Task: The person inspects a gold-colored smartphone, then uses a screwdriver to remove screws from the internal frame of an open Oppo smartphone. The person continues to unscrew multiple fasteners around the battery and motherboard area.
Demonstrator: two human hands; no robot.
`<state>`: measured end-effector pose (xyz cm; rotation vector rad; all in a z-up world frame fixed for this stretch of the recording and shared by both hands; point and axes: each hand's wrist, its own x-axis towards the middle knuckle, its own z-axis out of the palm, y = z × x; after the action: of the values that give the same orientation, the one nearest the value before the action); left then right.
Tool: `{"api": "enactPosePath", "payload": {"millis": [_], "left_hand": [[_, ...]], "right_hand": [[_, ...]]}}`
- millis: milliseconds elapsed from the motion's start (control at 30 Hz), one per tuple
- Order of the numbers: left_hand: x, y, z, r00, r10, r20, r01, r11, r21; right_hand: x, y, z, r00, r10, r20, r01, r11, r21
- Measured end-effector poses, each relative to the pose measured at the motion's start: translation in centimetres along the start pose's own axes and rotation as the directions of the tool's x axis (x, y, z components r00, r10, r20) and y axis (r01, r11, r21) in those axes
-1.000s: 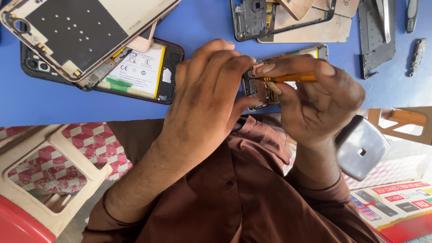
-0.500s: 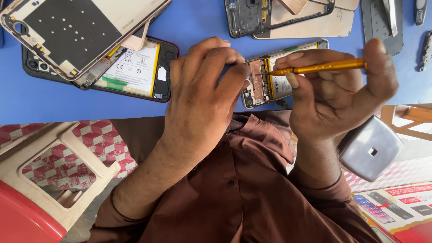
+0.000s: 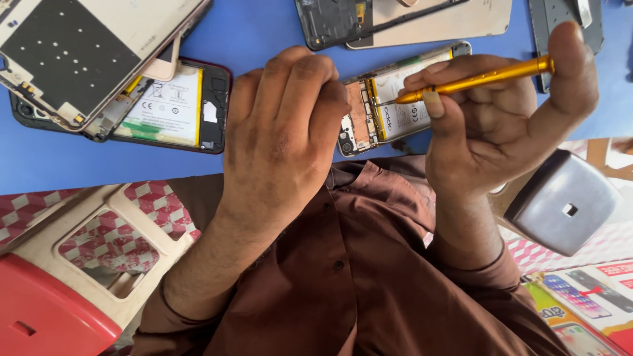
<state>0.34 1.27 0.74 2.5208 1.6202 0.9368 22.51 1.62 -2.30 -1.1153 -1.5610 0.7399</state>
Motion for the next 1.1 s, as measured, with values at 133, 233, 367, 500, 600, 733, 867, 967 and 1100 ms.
{"api": "enactPosePath", "payload": {"millis": [133,233,367,500,600,733,867,967,1100], "left_hand": [[-0.1,0.1,0.4,0.999,0.012,0.030,-0.014,0.998,0.063],[-0.3,0.2,0.5,0.998,0.003,0.061,-0.008,0.996,0.092],[-0.5,0.3,0.7,0.997,-0.003,0.072,-0.005,0.995,0.103],[-0.4,0.2,1.0,0.999,-0.030,0.028,0.029,0.999,0.013],[-0.6,0.0,0.1,0.994,-0.093,0.049,0.098,0.988,-0.119],[-0.3,0.2,-0.8,0.994,-0.095,0.051,0.101,0.985,-0.137],[0.6,0.3,-1.8,0.996,-0.004,0.090,0.005,1.000,-0.021],[1.3,0.4,-2.6,0.990,0.053,0.131,-0.056,0.998,0.021],[2.0,0.3,-3.2,0.969,0.164,0.185,-0.187,0.976,0.115]], "right_hand": [[1.0,-0.8,0.4,0.985,0.154,-0.084,-0.140,0.979,0.149],[1.4,-1.7,0.8,0.963,0.244,-0.114,-0.217,0.954,0.207],[1.0,-1.7,0.8,0.973,0.215,-0.089,-0.198,0.966,0.168],[0.1,-0.3,0.1,0.993,0.108,-0.051,-0.100,0.984,0.148],[-0.4,0.7,-0.3,0.998,-0.053,0.034,0.048,0.990,0.136],[0.2,1.1,-0.6,0.991,-0.113,0.077,0.106,0.991,0.085],[0.5,0.4,-0.3,0.998,0.060,0.019,-0.062,0.993,0.097],[0.5,-0.3,-0.3,0.998,0.048,0.042,-0.052,0.994,0.098],[0.5,-1.0,-0.2,0.996,0.012,0.084,-0.022,0.993,0.116]]}}
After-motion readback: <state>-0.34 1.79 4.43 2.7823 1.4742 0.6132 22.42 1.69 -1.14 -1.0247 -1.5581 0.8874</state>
